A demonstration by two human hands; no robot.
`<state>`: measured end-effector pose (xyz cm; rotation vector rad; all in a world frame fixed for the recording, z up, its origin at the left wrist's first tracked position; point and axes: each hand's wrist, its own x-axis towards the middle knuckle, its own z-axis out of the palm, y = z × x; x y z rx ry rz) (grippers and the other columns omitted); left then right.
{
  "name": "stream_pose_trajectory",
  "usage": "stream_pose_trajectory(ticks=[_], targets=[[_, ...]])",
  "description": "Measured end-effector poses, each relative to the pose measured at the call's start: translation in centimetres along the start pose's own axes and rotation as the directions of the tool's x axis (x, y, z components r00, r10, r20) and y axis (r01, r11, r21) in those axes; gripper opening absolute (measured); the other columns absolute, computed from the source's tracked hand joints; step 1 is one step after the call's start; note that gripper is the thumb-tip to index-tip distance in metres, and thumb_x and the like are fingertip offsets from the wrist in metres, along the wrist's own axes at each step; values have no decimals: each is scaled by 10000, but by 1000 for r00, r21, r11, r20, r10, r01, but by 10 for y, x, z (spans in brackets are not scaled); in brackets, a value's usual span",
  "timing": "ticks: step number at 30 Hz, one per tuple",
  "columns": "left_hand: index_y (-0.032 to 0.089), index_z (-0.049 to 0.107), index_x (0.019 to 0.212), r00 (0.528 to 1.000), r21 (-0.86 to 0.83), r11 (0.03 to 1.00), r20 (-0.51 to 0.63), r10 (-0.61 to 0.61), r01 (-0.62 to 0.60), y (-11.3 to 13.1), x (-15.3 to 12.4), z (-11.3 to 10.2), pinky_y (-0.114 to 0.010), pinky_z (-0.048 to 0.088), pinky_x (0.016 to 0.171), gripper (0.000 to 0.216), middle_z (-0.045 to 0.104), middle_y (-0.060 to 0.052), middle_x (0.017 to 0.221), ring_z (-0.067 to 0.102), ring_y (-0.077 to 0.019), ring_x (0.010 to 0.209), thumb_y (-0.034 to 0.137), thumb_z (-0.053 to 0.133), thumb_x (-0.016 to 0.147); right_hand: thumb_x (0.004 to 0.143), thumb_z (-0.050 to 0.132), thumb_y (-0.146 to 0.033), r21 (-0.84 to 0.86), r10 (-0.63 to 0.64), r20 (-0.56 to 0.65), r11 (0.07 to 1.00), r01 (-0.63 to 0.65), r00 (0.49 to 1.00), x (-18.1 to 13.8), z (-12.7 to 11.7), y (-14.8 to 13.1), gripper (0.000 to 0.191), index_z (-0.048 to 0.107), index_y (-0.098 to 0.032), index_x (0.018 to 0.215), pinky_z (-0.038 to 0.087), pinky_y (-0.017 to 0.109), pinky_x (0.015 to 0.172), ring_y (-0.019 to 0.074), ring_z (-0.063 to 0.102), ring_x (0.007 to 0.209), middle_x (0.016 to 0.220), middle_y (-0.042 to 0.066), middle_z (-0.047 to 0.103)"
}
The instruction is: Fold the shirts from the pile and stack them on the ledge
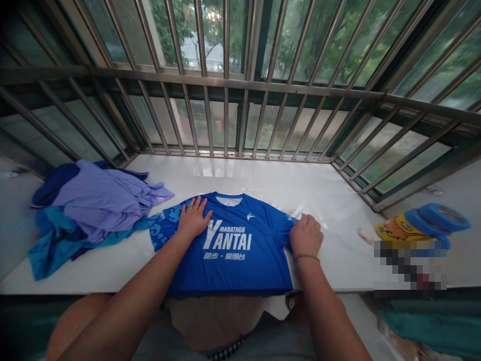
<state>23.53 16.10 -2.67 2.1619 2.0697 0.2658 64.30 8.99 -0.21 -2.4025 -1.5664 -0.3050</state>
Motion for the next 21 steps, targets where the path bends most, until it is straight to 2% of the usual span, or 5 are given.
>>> stream_pose_trajectory(ticks=[3,7,10,16,21], targets=[[226,377,1739,1000,16,1000,8,6,-6,1,0,-1,-648,145,1367,746,255,-123,1833,230,-351,1699,609,341,1100,1114,346,-319,58,-317,55,948,314,947,3,9,-30,591,499,-24,1603,372,531,1276,371,420,1575,1670,271,492],[240,357,1747,1000,62,998,18,-11,10,3,2,-3,-644,167,1367,753,243,-104,1839,224,-337,1703,621,320,1098,1133,327,-450,118,-513,196,858,499,836,13,24,-76,689,394,-47,1688,306,538,1321,361,296,1662,1786,214,335],[250,347,1751,1000,81,997,26,-13,10,2,3,-3,-639,176,1369,757,236,-94,1842,218,-333,1706,629,311,1097,1135,301,-530,151,-521,311,853,499,795,19,35,-99,732,329,-116,1738,270,554,1337,334,254,1684,1813,168,289],[188,397,1724,999,118,993,31,-16,12,8,6,-4,-657,167,1365,762,253,-134,1834,235,-373,1697,610,325,1094,1132,236,-614,109,-379,387,924,367,841,25,44,-110,777,258,-175,1773,183,616,1352,315,184,1704,1842,98,211],[175,357,1738,988,100,984,-9,152,-150,23,24,-1,-563,111,1397,706,302,-101,1823,268,-304,1691,502,297,1116,1129,231,-627,92,-349,414,935,343,840,28,42,-112,787,224,-189,1783,157,610,1360,297,152,1711,1852,75,173]])
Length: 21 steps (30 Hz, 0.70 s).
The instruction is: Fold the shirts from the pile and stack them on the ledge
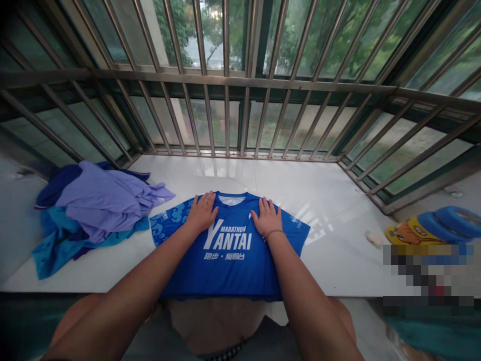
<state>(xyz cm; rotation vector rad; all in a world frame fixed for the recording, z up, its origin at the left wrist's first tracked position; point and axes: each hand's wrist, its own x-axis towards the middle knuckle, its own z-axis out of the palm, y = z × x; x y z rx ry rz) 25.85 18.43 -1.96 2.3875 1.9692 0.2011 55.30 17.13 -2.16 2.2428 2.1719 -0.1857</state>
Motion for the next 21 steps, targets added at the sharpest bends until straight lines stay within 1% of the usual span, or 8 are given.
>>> stream_pose_trajectory(ticks=[3,8,11,13,16,17,19,21], targets=[[211,321,1755,997,-56,998,73,4,0,1,13,5,-584,175,1384,751,272,-71,1834,234,-304,1703,589,283,1108,1126,226,-634,-2,-1,8,1000,1,1000,2,0,1,792,208,-197,1787,149,608,1363,295,138,1713,1855,62,162],[238,304,1762,996,-72,997,84,-13,19,1,24,9,-629,158,1376,779,222,-71,1846,200,-325,1711,644,290,1098,1126,206,-637,-14,-15,15,1000,15,1000,4,0,3,789,200,-208,1789,148,610,1360,303,124,1715,1857,71,159],[212,296,1763,994,-84,996,108,-23,32,1,20,3,-631,159,1377,768,203,-87,1848,192,-321,1714,616,279,1110,1126,206,-641,-11,-15,8,1000,15,1000,4,2,5,787,205,-215,1788,146,610,1360,296,127,1715,1857,63,164],[170,297,1758,997,-85,995,49,-52,56,-6,9,-2,-617,183,1376,745,202,-107,1846,198,-315,1714,561,255,1126,1125,206,-645,-6,-18,-1,1000,18,1000,4,3,5,793,212,-207,1786,150,608,1359,295,135,1713,1855,66,170],[121,338,1736,979,-90,984,-121,-163,152,-38,-22,-6,-596,245,1363,707,262,-151,1825,252,-315,1698,482,212,1141,1122,189,-656,-7,-28,-17,1000,28,999,5,6,6,807,220,-195,1784,160,608,1353,303,142,1711,1853,85,175],[112,353,1728,967,-92,976,-146,-211,199,-53,-35,-6,-598,268,1353,701,302,-167,1810,286,-320,1687,469,206,1142,1121,182,-659,-7,-31,-21,999,31,999,5,7,6,810,220,-196,1784,160,609,1352,306,143,1711,1853,90,176],[113,373,1720,954,-71,960,-110,-278,272,-85,-58,-6,-605,299,1336,692,373,-182,1778,344,-327,1663,460,219,1140,1118,173,-663,-4,-38,-21,999,38,999,6,7,7,812,218,-202,1784,157,611,1352,307,143,1711,1854,92,177],[160,388,1722,964,-18,965,-34,-263,263,-112,-74,-7,-601,281,1343,678,373,-153,1783,340,-314,1666,470,243,1136,1117,168,-663,1,-41,-14,999,41,999,6,6,7,812,221,-204,1784,156,611,1354,306,142,1711,1854,87,176]])
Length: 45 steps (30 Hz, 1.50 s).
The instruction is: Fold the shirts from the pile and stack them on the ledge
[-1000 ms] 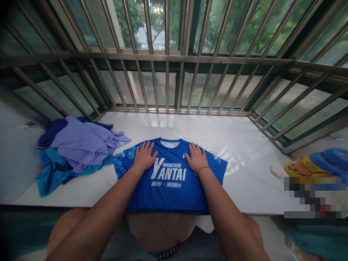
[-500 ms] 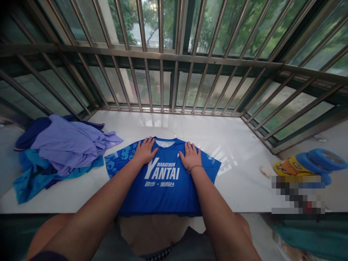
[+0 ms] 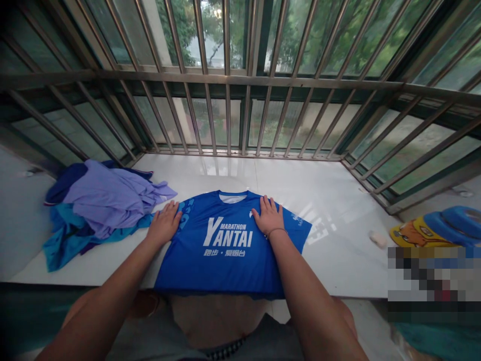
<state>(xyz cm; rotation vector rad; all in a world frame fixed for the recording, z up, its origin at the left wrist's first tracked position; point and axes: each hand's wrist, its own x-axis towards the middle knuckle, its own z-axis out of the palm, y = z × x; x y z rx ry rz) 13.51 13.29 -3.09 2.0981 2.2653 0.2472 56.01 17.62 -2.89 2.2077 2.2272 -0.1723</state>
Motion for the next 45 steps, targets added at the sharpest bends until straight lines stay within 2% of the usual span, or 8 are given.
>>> stream_pose_trajectory(ticks=[4,11,14,23,32,36,41,45], targets=[[242,357,1743,994,52,997,100,45,-51,-23,0,-7,-594,217,1367,670,298,-85,1820,265,-276,1697,499,234,1136,1114,172,-660,4,8,15,1000,-8,1000,0,-3,0,813,217,-203,1784,153,608,1358,302,133,1713,1857,78,166],[217,305,1759,984,72,997,176,-18,5,-11,9,-14,-673,206,1346,737,213,-114,1840,215,-330,1708,580,218,1124,1114,196,-651,4,17,25,1000,-17,1000,1,-3,-2,802,217,-212,1785,158,613,1356,302,131,1713,1859,72,154],[156,343,1741,989,85,996,141,-42,30,16,15,-17,-713,206,1331,767,220,-171,1832,211,-380,1704,586,207,1121,1118,198,-645,0,21,24,1000,-21,999,1,-3,-2,796,212,-213,1786,149,610,1356,300,129,1714,1859,77,157],[194,357,1742,940,-82,945,107,324,-317,167,56,-5,-608,169,1377,749,232,-118,1842,201,-319,1712,590,258,1114,1121,201,-661,-17,23,35,1000,-23,999,0,-5,-3,805,202,-209,1788,148,597,1356,290,122,1715,1859,89,150],[257,261,1774,954,-81,973,195,230,-217,164,71,19,-666,119,1366,832,189,-85,1853,152,-334,1721,707,279,1073,1122,221,-652,-6,24,22,1000,-24,999,-2,-7,-5,797,211,-215,1788,134,597,1359,295,135,1714,1858,81,157],[242,254,1776,924,-87,932,127,362,-353,195,69,7,-670,106,1370,845,167,-89,1857,127,-337,1725,712,278,1075,1121,230,-647,-5,27,17,1000,-27,999,-3,-7,-6,798,211,-208,1787,130,605,1360,293,136,1714,1857,69,160],[254,291,1768,810,-131,807,36,585,-576,244,53,21,-585,101,1396,737,212,-51,1852,145,-294,1725,589,277,1111,1127,229,-610,-19,26,25,999,-26,999,-4,-6,-5,773,197,-214,1790,115,593,1363,285,121,1717,1858,70,149],[264,306,1764,849,-187,849,106,517,-494,253,47,40,-600,133,1388,732,264,-64,1835,212,-295,1710,592,236,1114,1128,224,-596,-25,35,49,999,-34,998,-4,-8,-5,764,192,-219,1792,115,583,1366,279,116,1719,1859,62,142]])
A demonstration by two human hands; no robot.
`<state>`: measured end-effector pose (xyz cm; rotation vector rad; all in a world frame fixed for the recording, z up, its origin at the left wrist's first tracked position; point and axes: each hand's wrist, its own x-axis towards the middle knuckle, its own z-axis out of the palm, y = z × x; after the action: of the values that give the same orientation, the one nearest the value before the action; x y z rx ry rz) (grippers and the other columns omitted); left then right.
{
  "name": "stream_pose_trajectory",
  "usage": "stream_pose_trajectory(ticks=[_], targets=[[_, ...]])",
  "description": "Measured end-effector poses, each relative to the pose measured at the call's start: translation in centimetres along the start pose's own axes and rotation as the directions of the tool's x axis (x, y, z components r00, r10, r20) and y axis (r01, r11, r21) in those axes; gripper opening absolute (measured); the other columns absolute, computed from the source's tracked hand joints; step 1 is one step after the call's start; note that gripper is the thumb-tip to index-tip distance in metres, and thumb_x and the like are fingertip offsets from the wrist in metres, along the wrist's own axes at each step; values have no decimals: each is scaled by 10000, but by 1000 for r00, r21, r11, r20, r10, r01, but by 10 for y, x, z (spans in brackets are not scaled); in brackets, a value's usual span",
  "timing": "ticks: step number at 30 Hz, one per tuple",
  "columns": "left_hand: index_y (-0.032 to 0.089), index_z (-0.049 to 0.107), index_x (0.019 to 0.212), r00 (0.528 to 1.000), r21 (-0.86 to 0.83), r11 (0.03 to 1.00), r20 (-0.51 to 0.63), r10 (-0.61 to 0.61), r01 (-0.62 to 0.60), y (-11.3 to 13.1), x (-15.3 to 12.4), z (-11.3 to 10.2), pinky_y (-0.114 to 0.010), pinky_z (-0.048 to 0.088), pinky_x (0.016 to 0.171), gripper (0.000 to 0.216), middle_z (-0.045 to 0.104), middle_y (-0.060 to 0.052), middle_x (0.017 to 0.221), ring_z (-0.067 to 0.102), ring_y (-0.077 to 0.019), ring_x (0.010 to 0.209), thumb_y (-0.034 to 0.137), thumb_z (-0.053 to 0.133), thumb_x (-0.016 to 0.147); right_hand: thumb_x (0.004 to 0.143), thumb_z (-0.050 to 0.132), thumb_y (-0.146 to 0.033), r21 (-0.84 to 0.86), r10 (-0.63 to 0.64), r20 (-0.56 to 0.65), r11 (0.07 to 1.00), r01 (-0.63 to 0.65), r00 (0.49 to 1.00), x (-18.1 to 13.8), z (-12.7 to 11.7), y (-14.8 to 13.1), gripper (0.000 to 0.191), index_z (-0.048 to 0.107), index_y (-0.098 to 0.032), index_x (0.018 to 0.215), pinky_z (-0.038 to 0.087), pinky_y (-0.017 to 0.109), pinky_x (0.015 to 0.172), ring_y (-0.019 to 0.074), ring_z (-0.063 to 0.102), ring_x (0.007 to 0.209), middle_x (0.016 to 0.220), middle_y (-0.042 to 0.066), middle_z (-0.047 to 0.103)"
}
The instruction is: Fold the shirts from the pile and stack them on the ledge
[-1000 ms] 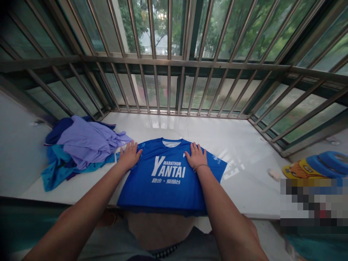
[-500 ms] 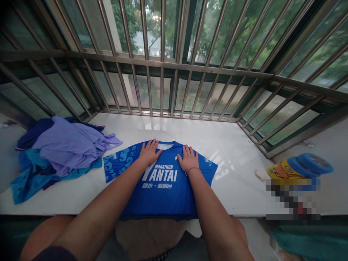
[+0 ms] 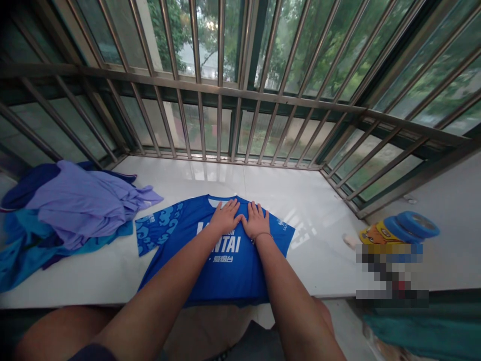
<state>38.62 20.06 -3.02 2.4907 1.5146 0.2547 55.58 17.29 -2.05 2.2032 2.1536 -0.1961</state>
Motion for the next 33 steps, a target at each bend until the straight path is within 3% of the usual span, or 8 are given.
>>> stream_pose_trajectory(ticks=[6,9,11,13,18,24,30,33], targets=[[259,320,1759,1000,-26,1000,-4,-13,13,-3,-4,-2,-602,114,1390,764,263,-67,1833,211,-299,1711,641,227,1105,1131,282,-576,3,-5,11,1000,5,1000,-2,-10,-3,771,184,-186,1789,154,577,1361,286,133,1716,1856,85,159],[258,304,1764,1000,-26,1000,-13,-14,13,-2,-5,-4,-608,110,1388,784,277,-75,1829,204,-308,1712,663,243,1097,1144,276,-498,31,58,-157,998,-54,986,-17,-17,12,709,281,-145,1759,236,542,1337,315,247,1680,1817,151,292],[256,296,1766,1000,-30,999,-15,-11,11,-2,-5,-3,-609,102,1388,796,279,-78,1828,199,-303,1713,676,250,1092,1146,251,-427,64,152,-296,988,-139,943,-34,-19,33,660,396,-99,1700,334,494,1287,333,424,1582,1711,216,463],[253,294,1767,1000,-39,999,-19,-10,9,-3,-5,-1,-602,101,1390,819,274,-79,1829,194,-299,1715,702,244,1084,1133,298,-428,75,254,-343,967,-243,904,-52,-18,61,653,460,-64,1649,461,478,1170,363,586,1411,1570,267,586],[260,297,1767,1000,-55,998,-5,-20,20,-3,-4,-4,-592,82,1397,836,256,-66,1835,186,-305,1717,723,243,1074,1081,495,-582,-5,389,-219,917,-400,895,-76,-10,114,631,648,-98,1456,558,483,952,410,676,1226,1360,273,690],[211,298,1765,1000,-60,998,24,-16,18,-1,-6,-9,-612,76,1395,857,229,-81,1839,171,-304,1720,718,233,1077,1081,580,-400,176,382,-70,914,-365,922,-58,-15,123,323,762,-138,1130,512,354,921,311,749,1101,1143,208,780],[219,305,1764,1000,-55,998,11,-18,18,-2,-6,-7,-608,78,1396,862,230,-75,1839,179,-312,1718,728,248,1070,1158,336,-398,273,446,-144,876,-398,883,-54,-26,113,469,600,-88,1391,504,354,816,312,774,1014,1112,226,789],[192,312,1759,1000,-59,998,9,-17,17,-2,-6,-7,-610,78,1396,861,230,-85,1835,181,-298,1718,713,261,1075,1144,392,-442,317,446,-160,868,-382,881,-57,-28,108,456,582,-117,1401,510,337,806,300,779,1008,1098,200,797]])
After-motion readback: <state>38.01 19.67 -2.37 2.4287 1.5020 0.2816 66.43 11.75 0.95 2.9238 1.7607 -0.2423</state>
